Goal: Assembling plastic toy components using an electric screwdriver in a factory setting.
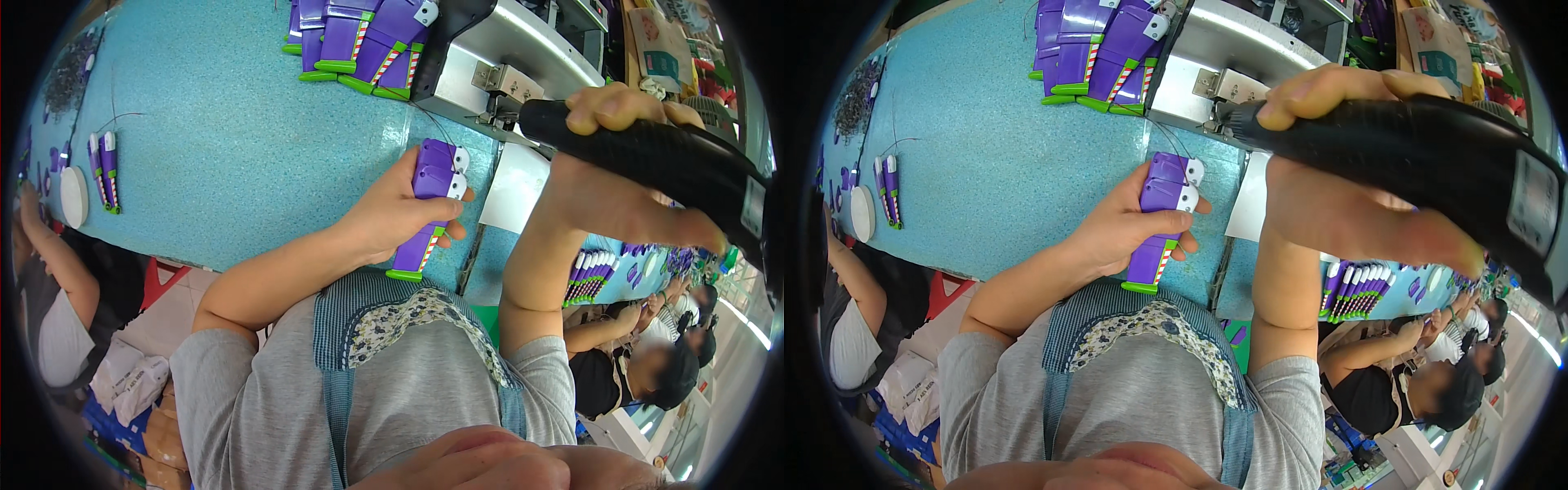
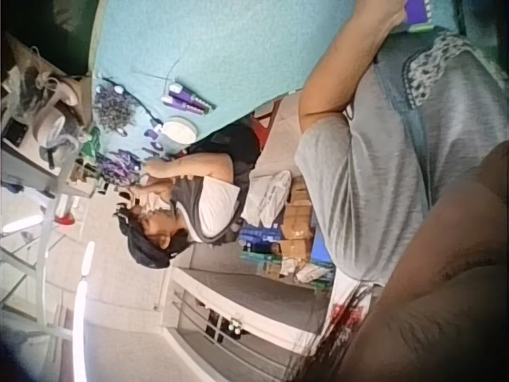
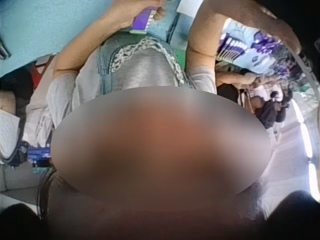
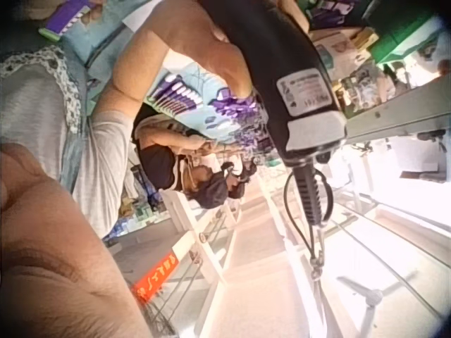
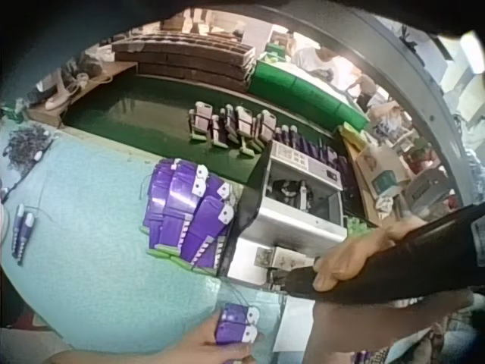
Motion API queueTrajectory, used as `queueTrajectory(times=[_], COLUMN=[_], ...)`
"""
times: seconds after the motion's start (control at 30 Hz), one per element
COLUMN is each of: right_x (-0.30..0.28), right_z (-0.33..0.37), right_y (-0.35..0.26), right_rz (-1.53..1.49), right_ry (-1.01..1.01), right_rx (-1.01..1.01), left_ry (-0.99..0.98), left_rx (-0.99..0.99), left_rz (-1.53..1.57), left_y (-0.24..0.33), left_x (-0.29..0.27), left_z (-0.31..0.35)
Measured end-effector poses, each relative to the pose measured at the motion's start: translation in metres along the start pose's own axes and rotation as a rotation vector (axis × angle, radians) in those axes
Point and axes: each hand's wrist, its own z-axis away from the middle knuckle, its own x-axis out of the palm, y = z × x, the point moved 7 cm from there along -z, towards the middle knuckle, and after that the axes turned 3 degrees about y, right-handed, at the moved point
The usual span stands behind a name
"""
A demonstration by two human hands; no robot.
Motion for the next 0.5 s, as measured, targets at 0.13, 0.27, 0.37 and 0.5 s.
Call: queueTrajectory(times=[0.13, 0.27, 0.37, 0.5], right_x=[0.015, 0.033, 0.033, 0.039], right_z=[0.019, 0.032, 0.04, 0.043], right_y=[-0.007, -0.011, 0.0, 0.004], right_rz=[0.036, 0.111, 0.111, 0.124], right_ry=[0.054, 0.077, 0.073, 0.053], right_rx=[0.008, 0.021, 0.024, 0.019], left_ry=[-0.019, -0.038, -0.044, -0.013], left_rx=[0.018, 0.014, 0.001, -0.03], left_rz=[-0.054, -0.088, -0.103, -0.211], left_y=[0.0, -0.001, 0.003, 0.001], left_x=[0.001, 0.004, 0.01, 0.007], left_z=[0.001, 0.002, 0.006, 0.008])
